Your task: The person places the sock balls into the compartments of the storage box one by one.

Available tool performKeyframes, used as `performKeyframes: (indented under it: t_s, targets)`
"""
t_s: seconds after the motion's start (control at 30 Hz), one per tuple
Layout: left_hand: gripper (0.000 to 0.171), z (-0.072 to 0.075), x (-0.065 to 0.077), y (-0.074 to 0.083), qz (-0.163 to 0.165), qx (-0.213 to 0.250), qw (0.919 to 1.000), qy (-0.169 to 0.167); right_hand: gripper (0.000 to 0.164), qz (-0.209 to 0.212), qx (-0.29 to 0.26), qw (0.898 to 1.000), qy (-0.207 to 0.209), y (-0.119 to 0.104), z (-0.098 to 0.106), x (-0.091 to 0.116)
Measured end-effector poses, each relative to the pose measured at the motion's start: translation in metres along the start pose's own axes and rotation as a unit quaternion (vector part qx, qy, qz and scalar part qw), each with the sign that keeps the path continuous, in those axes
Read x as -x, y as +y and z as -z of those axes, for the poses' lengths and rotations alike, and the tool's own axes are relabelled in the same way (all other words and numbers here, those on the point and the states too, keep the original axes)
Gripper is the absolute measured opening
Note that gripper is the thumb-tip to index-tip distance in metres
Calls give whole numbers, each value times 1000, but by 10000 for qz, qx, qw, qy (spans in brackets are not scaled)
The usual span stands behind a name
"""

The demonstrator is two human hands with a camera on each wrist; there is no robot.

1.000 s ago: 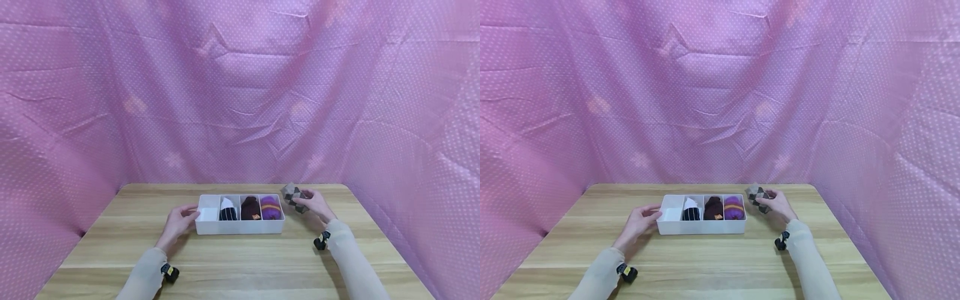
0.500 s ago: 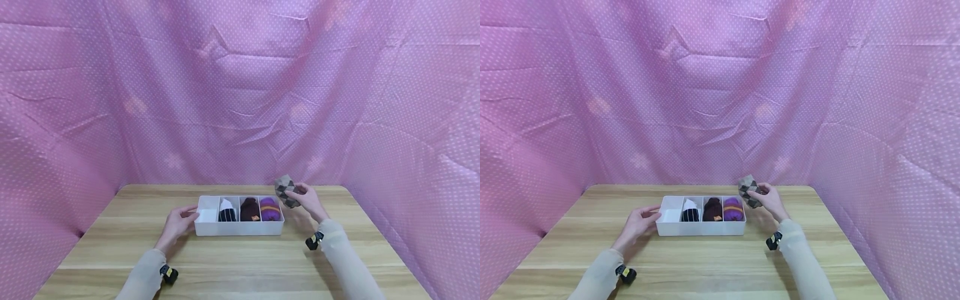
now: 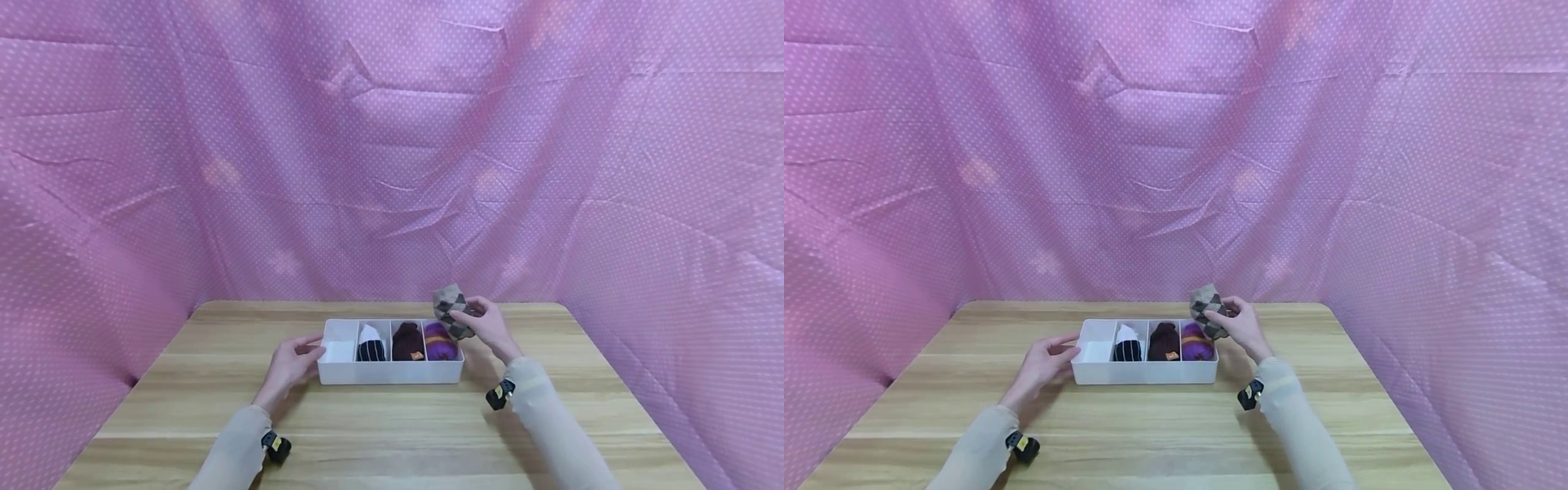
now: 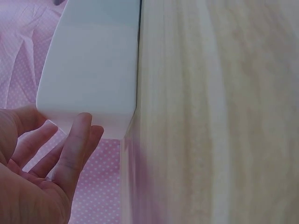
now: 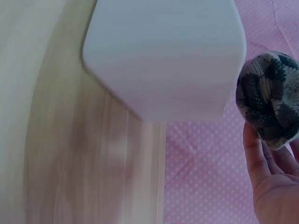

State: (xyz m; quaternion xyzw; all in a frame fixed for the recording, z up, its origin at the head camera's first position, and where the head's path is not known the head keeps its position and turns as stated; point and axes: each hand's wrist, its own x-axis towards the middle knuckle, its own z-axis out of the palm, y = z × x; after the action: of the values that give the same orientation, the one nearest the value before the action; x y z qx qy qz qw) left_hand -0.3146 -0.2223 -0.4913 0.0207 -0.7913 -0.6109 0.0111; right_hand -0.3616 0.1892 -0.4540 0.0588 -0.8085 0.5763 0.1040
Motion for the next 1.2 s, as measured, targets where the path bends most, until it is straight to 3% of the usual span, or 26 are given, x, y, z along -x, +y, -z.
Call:
performKeyframes:
  t_s: [0.37, 0.6, 0.93, 1.2]
  targets:
    - [45, 1, 1, -1, -8, -14, 10000, 49, 44, 167, -352, 9989, -264, -19, -29, 3]
    - [46, -2, 5, -2, 17, 26, 10000, -44, 40, 180, -276, 9983, -474, -25, -45, 10]
    - [46, -6, 12, 0, 107, 29, 9999, 18, 46, 314, -404, 9957, -768, -29, -66, 18]
    - [46, -10, 23, -1, 100, 5, 9999, 72, 57, 268, 262, 9965, -743, -40, -80, 31]
